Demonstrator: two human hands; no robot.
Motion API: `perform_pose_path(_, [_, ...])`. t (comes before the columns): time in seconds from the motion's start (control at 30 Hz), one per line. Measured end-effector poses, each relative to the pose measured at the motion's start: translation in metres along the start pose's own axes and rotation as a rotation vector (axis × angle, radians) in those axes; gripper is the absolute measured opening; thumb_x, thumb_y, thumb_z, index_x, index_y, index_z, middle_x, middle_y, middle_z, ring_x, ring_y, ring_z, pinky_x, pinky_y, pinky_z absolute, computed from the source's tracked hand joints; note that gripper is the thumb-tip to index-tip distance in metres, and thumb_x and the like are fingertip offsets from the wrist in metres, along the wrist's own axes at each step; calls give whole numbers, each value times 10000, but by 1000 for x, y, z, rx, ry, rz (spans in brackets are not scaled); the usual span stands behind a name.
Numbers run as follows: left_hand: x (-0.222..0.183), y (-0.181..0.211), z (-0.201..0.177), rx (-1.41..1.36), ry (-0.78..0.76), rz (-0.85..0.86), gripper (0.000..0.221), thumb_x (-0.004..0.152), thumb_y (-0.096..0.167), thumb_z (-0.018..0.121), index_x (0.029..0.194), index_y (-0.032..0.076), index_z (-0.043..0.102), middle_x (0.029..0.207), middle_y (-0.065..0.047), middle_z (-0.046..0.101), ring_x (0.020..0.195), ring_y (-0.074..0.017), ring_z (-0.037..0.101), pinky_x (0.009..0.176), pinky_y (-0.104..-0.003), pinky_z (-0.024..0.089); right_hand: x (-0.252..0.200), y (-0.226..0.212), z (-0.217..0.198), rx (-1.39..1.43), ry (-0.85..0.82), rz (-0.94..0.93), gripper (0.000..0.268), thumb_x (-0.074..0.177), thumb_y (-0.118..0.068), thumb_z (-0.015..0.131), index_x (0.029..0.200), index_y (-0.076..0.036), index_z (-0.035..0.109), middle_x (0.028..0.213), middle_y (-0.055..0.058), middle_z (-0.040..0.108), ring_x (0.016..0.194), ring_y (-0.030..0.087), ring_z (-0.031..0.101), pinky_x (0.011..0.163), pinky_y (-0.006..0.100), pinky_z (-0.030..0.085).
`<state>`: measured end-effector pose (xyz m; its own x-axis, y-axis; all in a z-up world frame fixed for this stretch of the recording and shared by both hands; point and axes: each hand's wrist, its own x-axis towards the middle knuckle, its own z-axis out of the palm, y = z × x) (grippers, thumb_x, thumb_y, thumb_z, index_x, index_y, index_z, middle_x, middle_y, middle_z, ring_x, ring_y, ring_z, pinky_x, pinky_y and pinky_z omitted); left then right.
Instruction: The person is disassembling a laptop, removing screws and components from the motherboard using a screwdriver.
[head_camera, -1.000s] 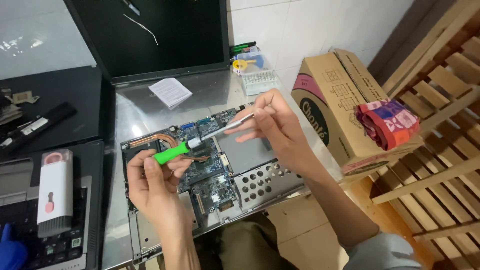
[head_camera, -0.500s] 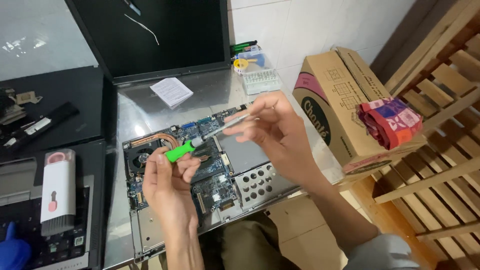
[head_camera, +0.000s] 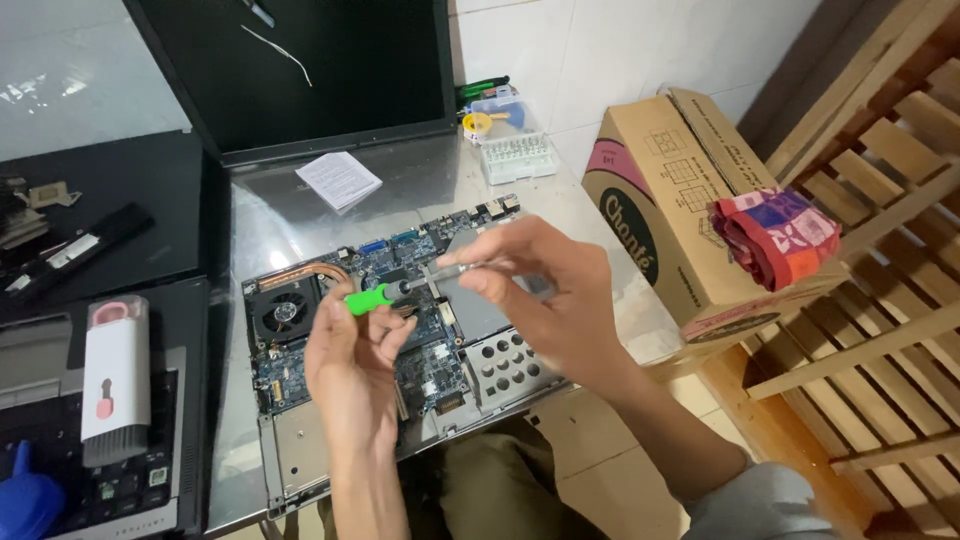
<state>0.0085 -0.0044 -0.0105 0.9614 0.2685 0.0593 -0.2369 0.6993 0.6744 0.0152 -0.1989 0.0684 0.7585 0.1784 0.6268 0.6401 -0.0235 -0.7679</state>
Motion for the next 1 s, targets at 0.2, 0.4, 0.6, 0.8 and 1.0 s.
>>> perform_pose_path(0.2, [3,-14,-12,-90,-74,-137,301,1154,233,503,1279,-27,590,861,-70,632,748,-140,640,729,-333,635,3,-30,6,-204,-48,-157,175,903,21,764,1072,-11,732,1020,79,777,906,142,771,789,269,598])
perform_pose_path(0.4, [3,-5,9,-38,-15,-286,349,1074,280,457,1208,-23,565,848,-99,691,710,-156,691,642,-304,602,6,-38,16,-236,-56,-284,180,904,4,800,1059,-24,712,1009,98,763,924,193,781,806,271,601])
perform_pose_path(0.6, [1,12,6,-158,-43,-106,325,1103,285,492,1207,-10,578,810,-66,647,661,-109,642,619,-266,586,2,-33,20,-246,13,0,174,875,-10,817,1039,-5,758,829,57,750,762,99,693,685,271,553])
perform_pose_path(0.8, [-23,71,-3,201,3,420,206,1132,247,577,1166,44,587,803,-10,583,603,-76,496,569,-242,451,-8,22,52,-144,-309,295,133,838,-64,820,885,2,715,844,39,782,813,79,762,775,250,623])
perform_pose_path(1.0, [-43,91,11,1109,106,582,269,1066,232,663,928,24,564,714,-44,605,629,-139,520,563,-293,389,-7,44,89,15,-674,325,233,849,-64,757,1070,7,748,965,84,806,882,122,776,823,301,629])
